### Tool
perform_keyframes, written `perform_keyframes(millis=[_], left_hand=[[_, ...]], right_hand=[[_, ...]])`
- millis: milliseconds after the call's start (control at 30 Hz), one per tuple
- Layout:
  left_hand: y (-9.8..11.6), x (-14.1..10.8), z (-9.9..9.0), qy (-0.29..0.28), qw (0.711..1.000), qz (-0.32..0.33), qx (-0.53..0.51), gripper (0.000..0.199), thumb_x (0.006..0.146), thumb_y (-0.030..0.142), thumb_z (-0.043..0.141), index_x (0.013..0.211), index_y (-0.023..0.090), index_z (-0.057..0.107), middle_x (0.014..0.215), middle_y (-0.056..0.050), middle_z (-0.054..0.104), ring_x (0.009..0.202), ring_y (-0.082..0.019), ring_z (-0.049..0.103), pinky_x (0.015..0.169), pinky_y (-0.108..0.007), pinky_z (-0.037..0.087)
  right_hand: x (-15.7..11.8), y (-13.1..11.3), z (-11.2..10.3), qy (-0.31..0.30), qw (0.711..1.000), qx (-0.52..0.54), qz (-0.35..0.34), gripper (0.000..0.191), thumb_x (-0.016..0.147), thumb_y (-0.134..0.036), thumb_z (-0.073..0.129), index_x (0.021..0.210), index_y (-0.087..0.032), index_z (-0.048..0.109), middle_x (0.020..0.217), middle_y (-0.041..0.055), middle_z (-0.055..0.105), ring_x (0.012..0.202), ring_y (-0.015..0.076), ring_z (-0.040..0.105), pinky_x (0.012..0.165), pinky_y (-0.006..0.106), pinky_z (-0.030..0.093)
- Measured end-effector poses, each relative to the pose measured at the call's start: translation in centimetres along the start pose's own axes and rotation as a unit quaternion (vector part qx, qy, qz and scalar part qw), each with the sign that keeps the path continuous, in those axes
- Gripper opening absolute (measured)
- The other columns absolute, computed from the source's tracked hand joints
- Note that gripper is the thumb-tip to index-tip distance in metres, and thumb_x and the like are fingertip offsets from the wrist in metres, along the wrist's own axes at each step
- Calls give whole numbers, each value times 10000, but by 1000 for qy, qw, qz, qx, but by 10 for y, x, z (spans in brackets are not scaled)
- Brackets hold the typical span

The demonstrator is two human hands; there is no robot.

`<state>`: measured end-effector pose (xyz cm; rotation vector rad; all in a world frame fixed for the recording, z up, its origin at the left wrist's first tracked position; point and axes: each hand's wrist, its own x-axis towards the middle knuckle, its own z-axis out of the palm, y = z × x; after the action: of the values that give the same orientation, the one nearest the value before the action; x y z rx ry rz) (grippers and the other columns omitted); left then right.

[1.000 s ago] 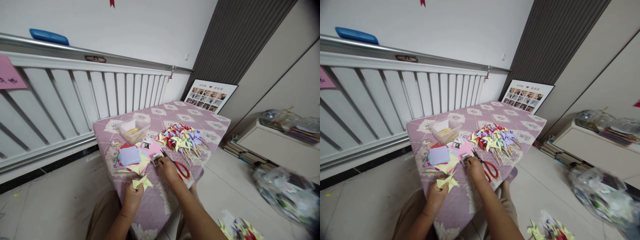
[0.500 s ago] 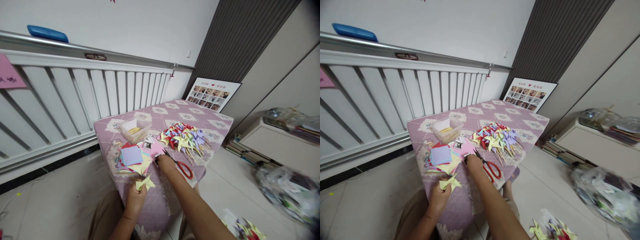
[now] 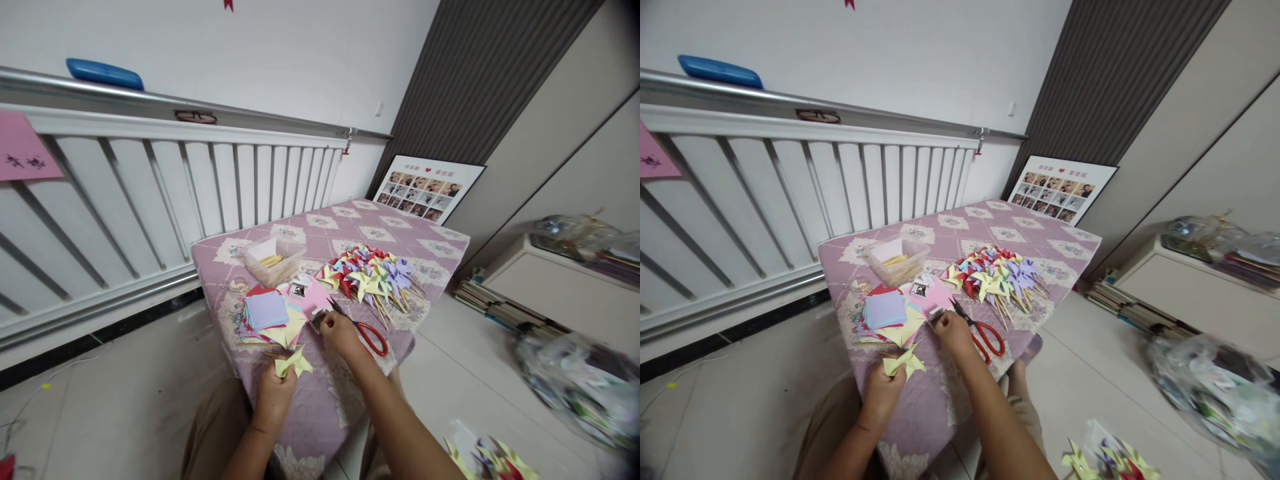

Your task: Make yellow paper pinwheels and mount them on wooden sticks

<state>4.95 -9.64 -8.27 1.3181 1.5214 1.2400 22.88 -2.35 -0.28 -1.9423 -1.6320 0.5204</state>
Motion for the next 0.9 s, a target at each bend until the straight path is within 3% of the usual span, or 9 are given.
perform_keyframes(millis=[133, 367, 500, 667, 900], left_hand=[[1, 1, 0, 6, 1000, -16, 7, 199, 698, 350, 559, 711, 198, 687, 664, -77, 712, 665, -248, 679, 658, -340, 537], [11, 3, -4, -8, 1000, -14, 14, 210, 701, 341, 552, 733, 195, 699, 724, -83, 738, 715, -259, 697, 696, -347, 535], [19, 3, -8, -21, 999, -23, 18, 188, 712, 314, 548, 717, 194, 693, 722, -82, 741, 724, -256, 697, 699, -335, 534], [21, 4, -11, -42, 998, -45, 17, 186, 740, 291, 551, 739, 183, 702, 723, -72, 742, 718, -232, 692, 681, -299, 523], [23, 3, -18, -35, 993, -110, 5, 170, 720, 289, 619, 750, 147, 707, 757, -81, 747, 752, -227, 696, 648, -268, 498]], right_hand=[[-33, 14, 6, 27, 989, 145, 26, 159, 680, -226, 562, 544, -239, 481, 585, 9, 666, 587, 180, 620, 561, 262, 432], [-91, 23, 34, 52, 935, 336, 102, 202, 674, -407, 559, 582, -253, 467, 794, 80, 758, 466, 147, 548, 419, 269, 406], [-113, 18, 41, 46, 894, 424, 139, 207, 624, -392, 646, 587, -229, 523, 639, 22, 680, 457, 120, 483, 428, 242, 373], [-126, 14, 34, 28, 873, 463, 150, 235, 632, -394, 690, 600, -220, 535, 522, -46, 560, 452, 107, 447, 473, 239, 359], [-142, 14, 20, -7, 862, 486, 144, 285, 660, -444, 737, 669, -199, 592, 544, -52, 558, 485, 108, 464, 515, 240, 361]])
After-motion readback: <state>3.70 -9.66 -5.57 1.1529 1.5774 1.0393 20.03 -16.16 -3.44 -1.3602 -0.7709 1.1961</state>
